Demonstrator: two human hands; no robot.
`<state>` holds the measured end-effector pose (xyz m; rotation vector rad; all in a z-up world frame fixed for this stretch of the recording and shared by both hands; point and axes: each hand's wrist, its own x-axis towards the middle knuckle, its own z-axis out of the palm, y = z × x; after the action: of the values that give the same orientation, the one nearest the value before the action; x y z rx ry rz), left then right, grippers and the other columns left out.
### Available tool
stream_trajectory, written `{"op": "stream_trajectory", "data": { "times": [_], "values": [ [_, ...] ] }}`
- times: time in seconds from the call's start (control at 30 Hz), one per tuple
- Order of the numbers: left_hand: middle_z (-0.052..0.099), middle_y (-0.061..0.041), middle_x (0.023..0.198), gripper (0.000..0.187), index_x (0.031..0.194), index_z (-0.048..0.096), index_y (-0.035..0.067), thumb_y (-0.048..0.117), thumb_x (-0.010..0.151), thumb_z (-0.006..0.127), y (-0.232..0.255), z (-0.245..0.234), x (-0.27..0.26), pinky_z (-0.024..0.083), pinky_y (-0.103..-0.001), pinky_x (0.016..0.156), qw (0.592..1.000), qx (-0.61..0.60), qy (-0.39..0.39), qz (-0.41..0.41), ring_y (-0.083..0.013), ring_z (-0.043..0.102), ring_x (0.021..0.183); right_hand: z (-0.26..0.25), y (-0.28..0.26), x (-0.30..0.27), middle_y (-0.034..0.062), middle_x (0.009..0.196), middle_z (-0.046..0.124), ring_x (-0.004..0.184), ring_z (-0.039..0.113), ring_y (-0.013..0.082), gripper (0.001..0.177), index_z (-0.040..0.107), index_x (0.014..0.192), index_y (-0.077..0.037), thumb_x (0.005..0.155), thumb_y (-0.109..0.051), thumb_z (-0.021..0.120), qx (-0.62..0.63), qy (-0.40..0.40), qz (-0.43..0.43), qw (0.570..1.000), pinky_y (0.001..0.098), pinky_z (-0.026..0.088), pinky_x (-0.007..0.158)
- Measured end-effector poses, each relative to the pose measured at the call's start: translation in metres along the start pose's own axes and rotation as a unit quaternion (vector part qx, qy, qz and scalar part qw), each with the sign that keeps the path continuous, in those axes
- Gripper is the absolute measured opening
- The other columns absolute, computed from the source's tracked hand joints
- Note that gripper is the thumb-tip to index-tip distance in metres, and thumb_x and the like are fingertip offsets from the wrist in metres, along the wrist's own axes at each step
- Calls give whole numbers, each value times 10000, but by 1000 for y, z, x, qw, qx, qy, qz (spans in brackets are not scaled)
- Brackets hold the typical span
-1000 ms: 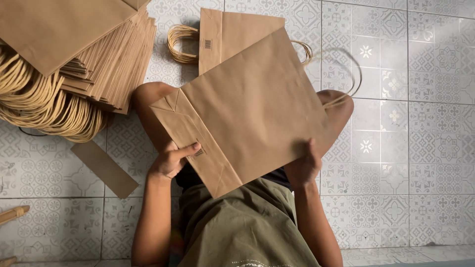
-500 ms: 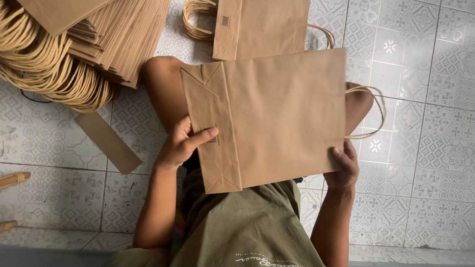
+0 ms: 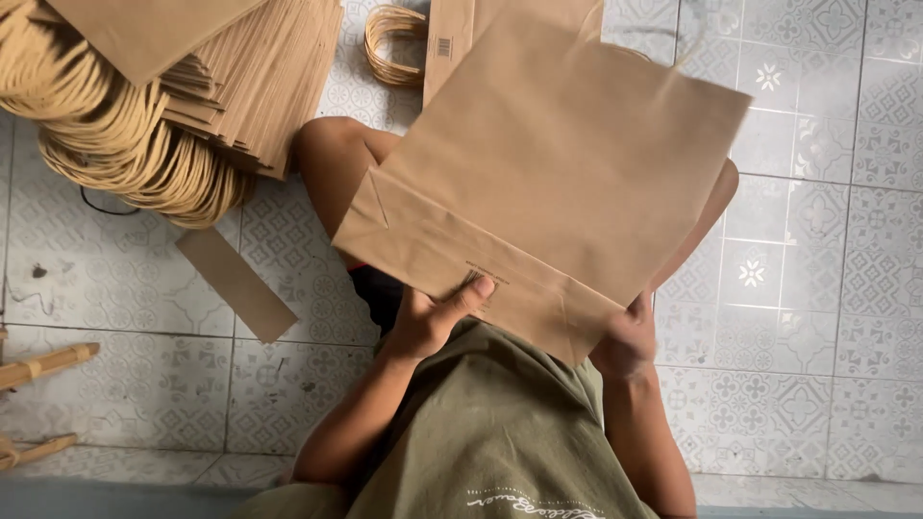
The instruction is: Picking up flat paper bags, opening them to shape the bottom, and refolding them into a new stack.
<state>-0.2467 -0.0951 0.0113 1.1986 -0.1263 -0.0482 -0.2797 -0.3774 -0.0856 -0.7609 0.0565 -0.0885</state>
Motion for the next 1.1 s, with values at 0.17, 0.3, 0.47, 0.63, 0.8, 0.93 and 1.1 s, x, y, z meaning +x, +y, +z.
{"op": "stream_trajectory", "data": {
  "times": [0.17, 0.3, 0.47, 0.63, 0.8, 0.93, 1.1],
  "values": [
    [732, -132, 1040, 436, 1245, 640, -84, 8, 842, 779, 1, -11, -16, 569, -449, 932, 999, 16, -26, -15, -144, 634, 979, 104, -33, -6, 147, 940, 682, 820, 734, 280, 627, 511, 1296, -50, 746, 88, 776, -171, 88, 21, 981, 513, 646, 724],
    [766, -175, 1024, 378, 1229, 663, -106, -52, 860, 719, 19, -2, -19, 607, -457, 851, 999, -8, -33, -9, -171, 626, 1021, 80, -37, -12, 163, 946, 684, 814, 734, 291, 498, 540, 1300, -64, 831, -75, 711, -184, 111, 32, 976, 523, 631, 724],
    [682, -82, 912, 244, 1108, 608, -55, -38, 877, 687, 49, 13, -16, 530, -350, 734, 998, 14, -39, 43, -134, 587, 840, 117, -58, -2, 172, 1224, 650, 1044, 689, 282, 612, 374, 1537, -78, 965, -175, 571, -184, 76, -14, 980, 526, 596, 906],
    [634, 28, 774, 40, 911, 635, 40, 3, 925, 644, 40, 6, -27, 463, -206, 584, 995, 64, -38, 69, -88, 564, 631, 148, -71, -7, 131, 1422, 571, 1242, 574, 228, 1275, 221, 1622, -138, 555, 40, 895, -280, -11, -18, 960, 458, 491, 1094],
    [721, -247, 1150, 558, 1303, 572, -172, -27, 797, 759, 29, -2, -32, 551, -582, 909, 993, 81, -14, 81, -302, 622, 1127, 171, -85, -7, 165, 1132, 687, 921, 717, 239, 991, 204, 1623, -153, 809, 61, 726, -255, -7, 29, 966, 449, 658, 778],
    [719, -239, 1160, 573, 1311, 564, -168, -29, 792, 762, 40, 7, -29, 556, -574, 911, 995, 70, -8, 75, -270, 601, 1132, 155, -80, -6, 204, 1135, 692, 900, 712, 250, 869, 229, 1620, -123, 876, 7, 658, -241, -10, 20, 970, 486, 659, 738],
    [731, -255, 1134, 504, 1269, 610, -161, -12, 807, 748, -2, -9, -44, 561, -607, 850, 994, 62, -41, 82, -312, 622, 1112, 128, -70, -9, 221, 1228, 656, 981, 699, 296, 686, 253, 1612, -57, 980, -95, 518, -228, 12, -29, 973, 532, 611, 842]
  ]
}}
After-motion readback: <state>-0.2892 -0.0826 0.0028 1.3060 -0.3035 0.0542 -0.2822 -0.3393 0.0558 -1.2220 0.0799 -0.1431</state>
